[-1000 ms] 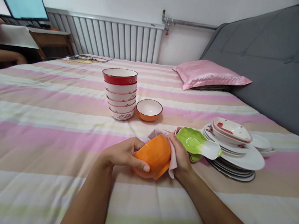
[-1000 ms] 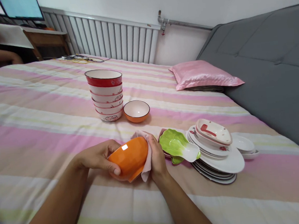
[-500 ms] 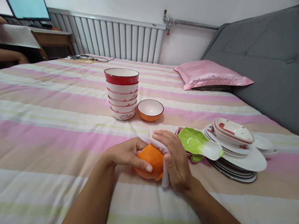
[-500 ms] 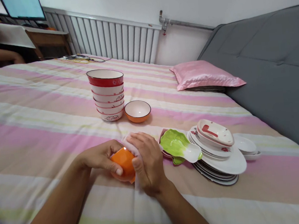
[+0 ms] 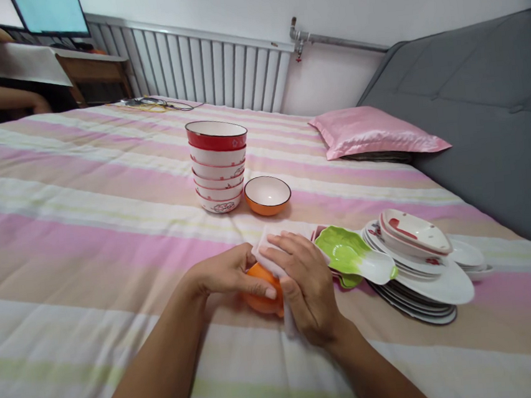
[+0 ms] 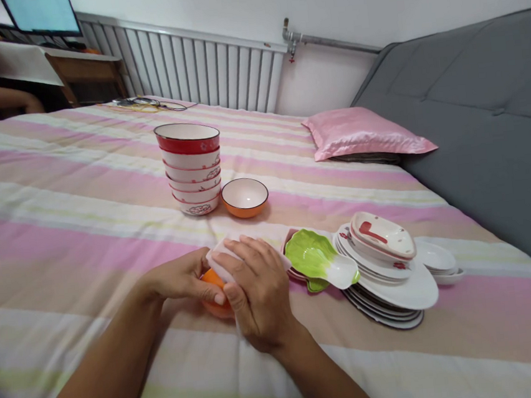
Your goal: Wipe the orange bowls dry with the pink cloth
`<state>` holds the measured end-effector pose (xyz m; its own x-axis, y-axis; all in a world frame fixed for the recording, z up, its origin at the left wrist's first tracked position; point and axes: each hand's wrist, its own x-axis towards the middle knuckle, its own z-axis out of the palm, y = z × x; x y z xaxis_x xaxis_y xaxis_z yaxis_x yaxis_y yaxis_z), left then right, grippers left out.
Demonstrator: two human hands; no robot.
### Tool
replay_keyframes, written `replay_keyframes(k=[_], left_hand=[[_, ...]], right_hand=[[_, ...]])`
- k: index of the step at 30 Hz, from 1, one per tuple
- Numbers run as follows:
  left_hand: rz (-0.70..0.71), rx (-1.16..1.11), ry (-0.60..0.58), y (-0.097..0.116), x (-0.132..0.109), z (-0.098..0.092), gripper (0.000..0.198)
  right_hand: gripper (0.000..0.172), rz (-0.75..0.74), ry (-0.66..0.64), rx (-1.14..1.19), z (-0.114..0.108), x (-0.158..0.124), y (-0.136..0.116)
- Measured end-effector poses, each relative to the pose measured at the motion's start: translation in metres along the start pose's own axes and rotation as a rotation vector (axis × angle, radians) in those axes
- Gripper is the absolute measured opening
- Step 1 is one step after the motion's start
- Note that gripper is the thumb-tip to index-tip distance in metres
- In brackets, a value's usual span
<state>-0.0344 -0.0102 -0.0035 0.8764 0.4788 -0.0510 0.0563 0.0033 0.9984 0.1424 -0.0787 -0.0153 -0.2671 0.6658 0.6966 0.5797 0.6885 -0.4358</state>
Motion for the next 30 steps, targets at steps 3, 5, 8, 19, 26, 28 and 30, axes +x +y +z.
replay_keyframes(k=[3, 5, 8, 19, 26, 28, 30], left_hand=[[-0.026, -0.004, 0.000, -0.001, 0.001, 0.000, 0.024], [-0.028, -0.017, -0.010, -0.001, 0.001, -0.001, 0.024], [-0.022, -0.022, -0.027, -0.001, 0.001, -0.001, 0.022], [-0.030, -0.012, -0.030, 0.000, 0.000, -0.001, 0.020], [-0.025, -0.022, -0.037, 0.001, 0.000, 0.000, 0.019], [-0.027, -0.016, -0.036, 0.001, 0.000, -0.001, 0.019], [-0.029, -0.010, -0.033, 0.001, 0.000, -0.001, 0.020]], right_hand=[[0.038, 0.043, 0.033, 0.059, -0.001, 0.001, 0.002], [0.038, 0.086, 0.047, 0.104, -0.001, 0.001, 0.004], [0.039, 0.150, 0.072, 0.180, 0.001, 0.000, 0.009], [0.040, 0.441, 0.199, 0.569, 0.011, -0.004, 0.023], [0.041, 0.477, 0.205, 0.630, 0.013, -0.004, 0.023], [0.043, 0.483, 0.199, 0.640, 0.014, -0.004, 0.023], [0.043, 0.485, 0.199, 0.645, 0.014, -0.004, 0.023]])
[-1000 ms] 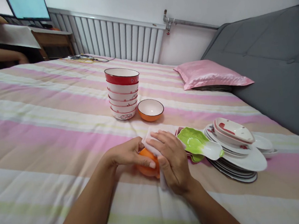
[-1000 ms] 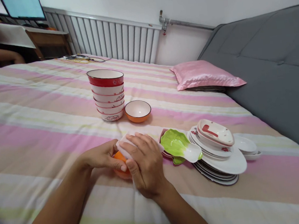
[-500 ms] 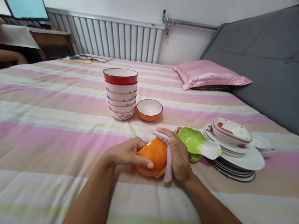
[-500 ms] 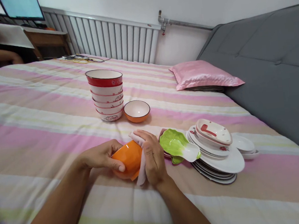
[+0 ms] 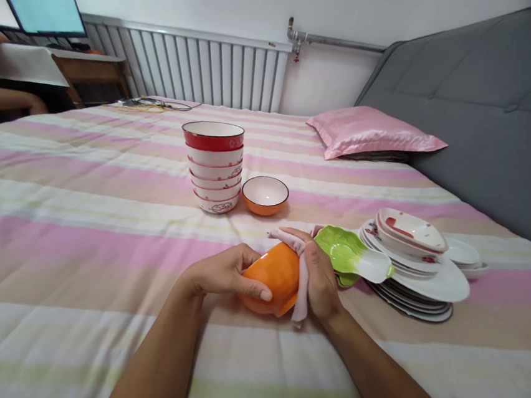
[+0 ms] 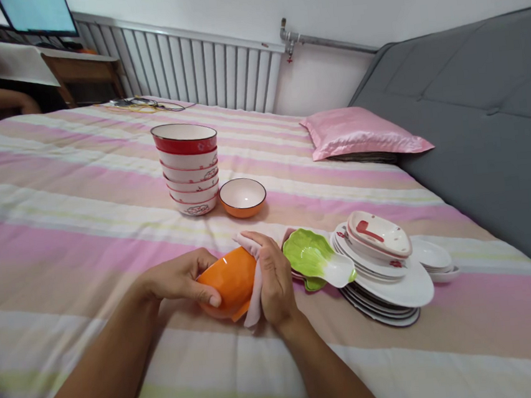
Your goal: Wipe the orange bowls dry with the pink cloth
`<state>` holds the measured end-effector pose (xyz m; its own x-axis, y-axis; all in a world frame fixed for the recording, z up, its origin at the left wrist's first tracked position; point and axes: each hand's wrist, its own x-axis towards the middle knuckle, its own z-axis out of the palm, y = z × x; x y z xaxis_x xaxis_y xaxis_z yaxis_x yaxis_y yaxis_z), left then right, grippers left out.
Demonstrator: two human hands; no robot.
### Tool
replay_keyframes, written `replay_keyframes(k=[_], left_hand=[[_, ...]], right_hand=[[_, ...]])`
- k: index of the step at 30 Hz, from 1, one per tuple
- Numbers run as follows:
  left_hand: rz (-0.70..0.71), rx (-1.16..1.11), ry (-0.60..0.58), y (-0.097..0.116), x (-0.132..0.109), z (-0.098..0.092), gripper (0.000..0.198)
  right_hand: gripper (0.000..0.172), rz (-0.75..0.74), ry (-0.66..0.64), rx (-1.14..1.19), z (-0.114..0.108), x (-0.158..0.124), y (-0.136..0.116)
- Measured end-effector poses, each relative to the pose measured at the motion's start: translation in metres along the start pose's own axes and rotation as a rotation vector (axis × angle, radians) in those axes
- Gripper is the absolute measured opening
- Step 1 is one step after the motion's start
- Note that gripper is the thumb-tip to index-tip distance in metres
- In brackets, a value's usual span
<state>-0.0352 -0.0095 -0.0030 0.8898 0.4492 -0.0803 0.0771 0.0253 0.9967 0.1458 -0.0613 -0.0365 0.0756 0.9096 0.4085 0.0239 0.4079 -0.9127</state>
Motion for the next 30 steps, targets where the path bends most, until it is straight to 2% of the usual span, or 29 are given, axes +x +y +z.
replay_keyframes(k=[30], left_hand=[[-0.011, 0.002, 0.002, -0.0009, 0.0004, -0.0003, 0.024]], right_hand=[[0.040, 0.004, 0.015, 0.003, 0.0013, -0.0005, -0.0018]])
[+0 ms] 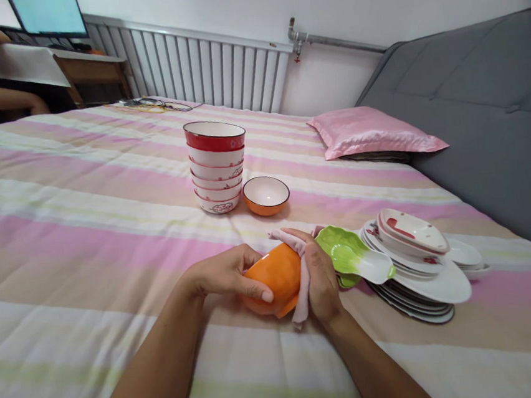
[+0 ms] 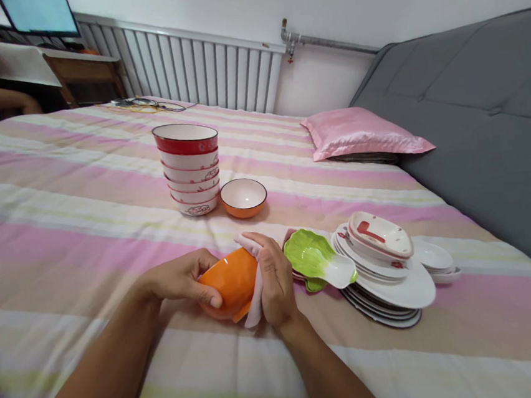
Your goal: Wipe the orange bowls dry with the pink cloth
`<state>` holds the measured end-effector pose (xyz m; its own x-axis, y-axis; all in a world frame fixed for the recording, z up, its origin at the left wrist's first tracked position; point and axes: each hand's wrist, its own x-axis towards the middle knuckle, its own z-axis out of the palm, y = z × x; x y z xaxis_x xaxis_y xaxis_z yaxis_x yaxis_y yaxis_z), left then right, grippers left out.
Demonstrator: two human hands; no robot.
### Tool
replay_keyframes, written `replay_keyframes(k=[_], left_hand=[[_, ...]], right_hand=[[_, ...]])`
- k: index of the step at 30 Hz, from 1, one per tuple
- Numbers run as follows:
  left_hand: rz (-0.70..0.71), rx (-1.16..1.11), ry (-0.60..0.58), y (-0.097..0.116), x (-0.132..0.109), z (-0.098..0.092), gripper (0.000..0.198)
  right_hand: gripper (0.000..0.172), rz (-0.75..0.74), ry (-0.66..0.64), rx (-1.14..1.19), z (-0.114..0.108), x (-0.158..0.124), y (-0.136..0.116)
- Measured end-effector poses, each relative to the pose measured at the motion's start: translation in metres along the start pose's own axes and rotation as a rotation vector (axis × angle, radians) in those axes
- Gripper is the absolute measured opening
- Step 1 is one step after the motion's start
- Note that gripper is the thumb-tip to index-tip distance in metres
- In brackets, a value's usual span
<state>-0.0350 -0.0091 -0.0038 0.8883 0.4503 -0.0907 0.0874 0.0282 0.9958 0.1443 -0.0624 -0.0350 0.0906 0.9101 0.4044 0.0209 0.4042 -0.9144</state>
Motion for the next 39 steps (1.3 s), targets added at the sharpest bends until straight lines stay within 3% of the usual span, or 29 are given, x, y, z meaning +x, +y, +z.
replay_keyframes(k=[39], left_hand=[[0.007, 0.013, -0.005, 0.0007, 0.0003, -0.0001, 0.023]], right_hand=[[0.039, -0.016, -0.001, -0.027, -0.0006, -0.0004, -0.0002]])
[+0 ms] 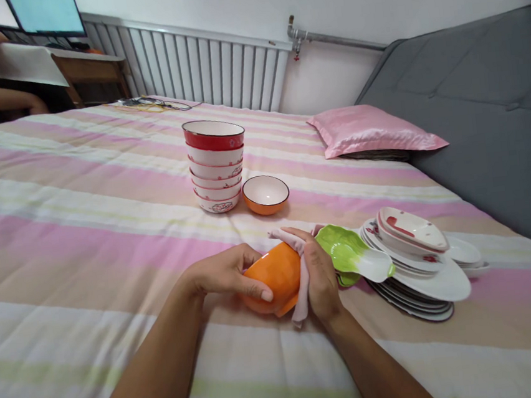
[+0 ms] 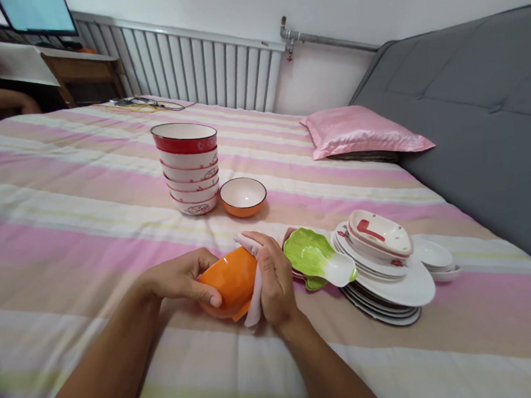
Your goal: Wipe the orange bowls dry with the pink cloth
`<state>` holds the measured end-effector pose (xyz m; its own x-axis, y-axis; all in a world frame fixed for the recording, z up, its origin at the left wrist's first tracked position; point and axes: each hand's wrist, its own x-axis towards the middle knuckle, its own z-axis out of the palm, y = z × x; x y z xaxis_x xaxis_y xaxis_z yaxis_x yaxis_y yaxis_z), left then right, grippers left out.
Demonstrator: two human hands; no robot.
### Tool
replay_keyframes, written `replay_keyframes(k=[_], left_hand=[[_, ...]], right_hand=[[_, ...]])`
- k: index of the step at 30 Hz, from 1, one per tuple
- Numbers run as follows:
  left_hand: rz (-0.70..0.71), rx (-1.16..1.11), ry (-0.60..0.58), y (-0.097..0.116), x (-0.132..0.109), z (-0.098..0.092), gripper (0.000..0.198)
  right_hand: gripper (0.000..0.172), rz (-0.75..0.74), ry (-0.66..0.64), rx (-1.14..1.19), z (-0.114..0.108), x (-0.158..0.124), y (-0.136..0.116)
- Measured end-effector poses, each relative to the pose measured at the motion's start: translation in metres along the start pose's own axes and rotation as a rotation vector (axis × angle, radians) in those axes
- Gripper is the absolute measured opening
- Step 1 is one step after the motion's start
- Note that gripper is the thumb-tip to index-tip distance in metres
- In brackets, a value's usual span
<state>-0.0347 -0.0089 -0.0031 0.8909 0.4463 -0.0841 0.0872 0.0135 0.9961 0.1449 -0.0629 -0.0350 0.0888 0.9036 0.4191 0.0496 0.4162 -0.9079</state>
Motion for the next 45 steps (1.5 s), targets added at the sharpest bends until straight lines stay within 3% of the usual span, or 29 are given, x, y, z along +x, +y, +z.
replay_keyframes(k=[45], left_hand=[[-0.018, -0.007, 0.002, -0.0008, -0.0007, -0.0004, 0.022]], right_hand=[[0.041, -0.036, -0.006, -0.047, -0.0016, 0.0010, 0.0038]])
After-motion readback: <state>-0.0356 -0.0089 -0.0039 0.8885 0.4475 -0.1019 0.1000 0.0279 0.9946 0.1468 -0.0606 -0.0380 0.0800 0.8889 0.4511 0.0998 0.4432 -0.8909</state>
